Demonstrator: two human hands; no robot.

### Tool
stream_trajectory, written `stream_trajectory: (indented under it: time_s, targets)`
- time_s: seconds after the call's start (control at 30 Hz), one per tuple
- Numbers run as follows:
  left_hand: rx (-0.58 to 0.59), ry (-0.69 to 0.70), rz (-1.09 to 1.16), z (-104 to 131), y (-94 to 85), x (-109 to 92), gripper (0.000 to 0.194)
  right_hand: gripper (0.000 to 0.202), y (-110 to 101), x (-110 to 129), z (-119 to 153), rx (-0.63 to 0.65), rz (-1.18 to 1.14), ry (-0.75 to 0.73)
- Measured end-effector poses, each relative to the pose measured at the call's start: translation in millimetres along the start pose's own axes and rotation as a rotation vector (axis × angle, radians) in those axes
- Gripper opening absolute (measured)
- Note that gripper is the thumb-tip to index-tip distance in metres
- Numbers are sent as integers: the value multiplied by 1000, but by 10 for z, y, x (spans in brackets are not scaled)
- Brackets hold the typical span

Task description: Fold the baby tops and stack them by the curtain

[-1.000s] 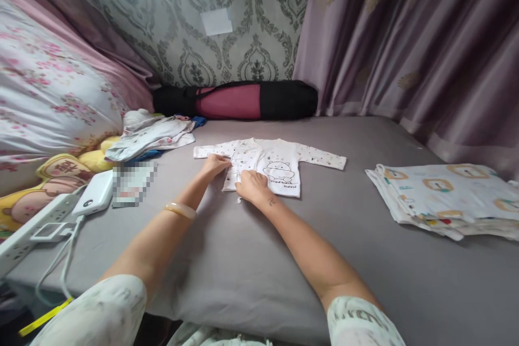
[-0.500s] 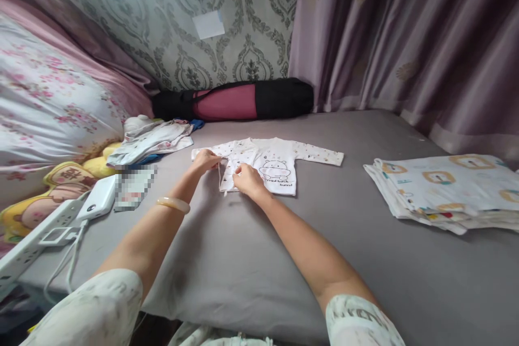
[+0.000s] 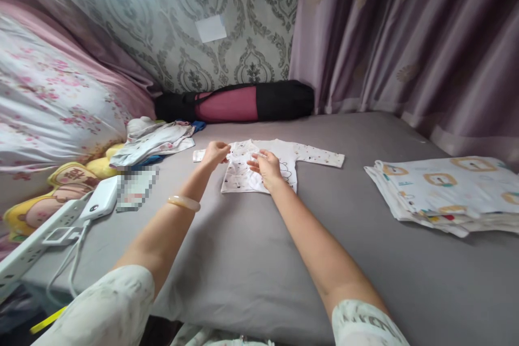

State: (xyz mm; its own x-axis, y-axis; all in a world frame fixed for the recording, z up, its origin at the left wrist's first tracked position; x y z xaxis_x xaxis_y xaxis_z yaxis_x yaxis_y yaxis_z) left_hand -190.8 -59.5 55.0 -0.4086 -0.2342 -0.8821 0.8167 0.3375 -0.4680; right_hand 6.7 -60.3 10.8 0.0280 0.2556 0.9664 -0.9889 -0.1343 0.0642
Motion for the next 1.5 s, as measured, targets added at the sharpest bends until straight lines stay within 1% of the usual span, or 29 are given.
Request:
stream_trajectory:
  time_s: [0.07, 0.13, 0.17, 0.2, 0.23, 0.27, 0.33, 0.43, 0.6, 0.67, 0.73, 0.8, 0.87, 0.9, 0.97, 1.0, 1.03, 1.1, 1.17, 1.2, 1.23, 1.3, 1.33, 1.43, 1.5]
  targets:
    - [-56, 43, -200, 36, 4, 102, 17, 28, 37, 117, 17, -4, 367, -251]
    - [-64, 42, -319, 73, 56, 234, 16, 33, 212, 190, 132, 47, 775, -528]
    - [-64, 33, -354, 91, 84, 299, 17, 35, 324, 175, 212, 92, 961, -645]
    - [-66, 26, -376, 108, 109, 356, 21, 38, 432, 127, 293, 146, 1121, -735]
    - [-73, 24, -387, 122, 126, 398, 24, 41, 521, 58, 363, 201, 1251, -792]
    - [-84, 31, -388, 134, 134, 426, 26, 46, 587, -21, 418, 252, 1353, -814]
    - [-95, 41, -365, 142, 133, 463, 27, 54, 658, -156, 481, 324, 1477, -794]
    - [-72, 34, -283, 119, 96, 512, 23, 60, 683, -266, 498, 383, 1537, -718]
    - [-26, -24, -109, 43, -4, 620, 17, 64, 680, -293, 476, 429, 1560, -659]
    - [-19, -47, -98, 29, -22, 640, 16, 64, 680, -290, 476, 435, 1560, -658]
    - [0, -54, -158, 38, -6, 617, 15, 64, 682, -294, 481, 437, 1554, -657]
    - [3, -55, -284, 67, 21, 557, 19, 64, 683, -299, 488, 438, 1540, -652]
    - [-34, -12, -448, 98, 47, 440, 27, 64, 684, -289, 494, 444, 1510, -649]
    - [-58, 35, -525, 109, 69, 361, 30, 63, 683, -272, 494, 454, 1482, -650]
    - [-87, 163, -629, 115, 151, 191, 35, 62, 661, -208, 474, 473, 1401, -646]
    - [-84, 235, -648, 109, 210, 115, 35, 61, 624, -154, 441, 456, 1361, -641]
    - [-66, 303, -646, 97, 279, 52, 35, 59, 559, -87, 390, 407, 1332, -633]
    - [6, 430, -613, 66, 443, -44, 34, 56, 347, 66, 248, 224, 1334, -614]
    - [101, 535, -579, 46, 633, -108, 34, 54, 78, 176, 106, 14, 1405, -575]
    - [144, 575, -570, 45, 731, -132, 35, 53, -46, 193, 43, -57, 1451, -542]
    - [179, 602, -570, 49, 828, -148, 36, 54, -155, 182, -16, -99, 1498, -499]
    - [237, 612, -593, 66, 1020, -156, 40, 57, -315, 117, -105, -131, 1576, -415]
    - [262, 597, -613, 79, 1111, -147, 42, 58, -361, 79, -133, -133, 1604, -385]
    - [310, 532, -681, 131, 1323, -100, 51, 59, -394, -3, -162, -137, 1639, -360]
    - [317, 501, -710, 169, 1394, -69, 56, 60, -383, -50, -168, -123, 1637, -341]
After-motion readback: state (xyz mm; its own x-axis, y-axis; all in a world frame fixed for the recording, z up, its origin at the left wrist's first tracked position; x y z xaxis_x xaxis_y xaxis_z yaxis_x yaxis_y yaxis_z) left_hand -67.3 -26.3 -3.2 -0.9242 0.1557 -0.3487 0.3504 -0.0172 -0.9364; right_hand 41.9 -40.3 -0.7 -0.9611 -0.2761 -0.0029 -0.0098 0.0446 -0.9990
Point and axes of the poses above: each hand's wrist, its own z-axis away from the middle knuckle, its own y-axis out of the palm, x = y × z, the point moved 8 cm from there along -z, towards the middle knuckle, and after that the axes turned 14 degrees about z, right-handed, at the moved point
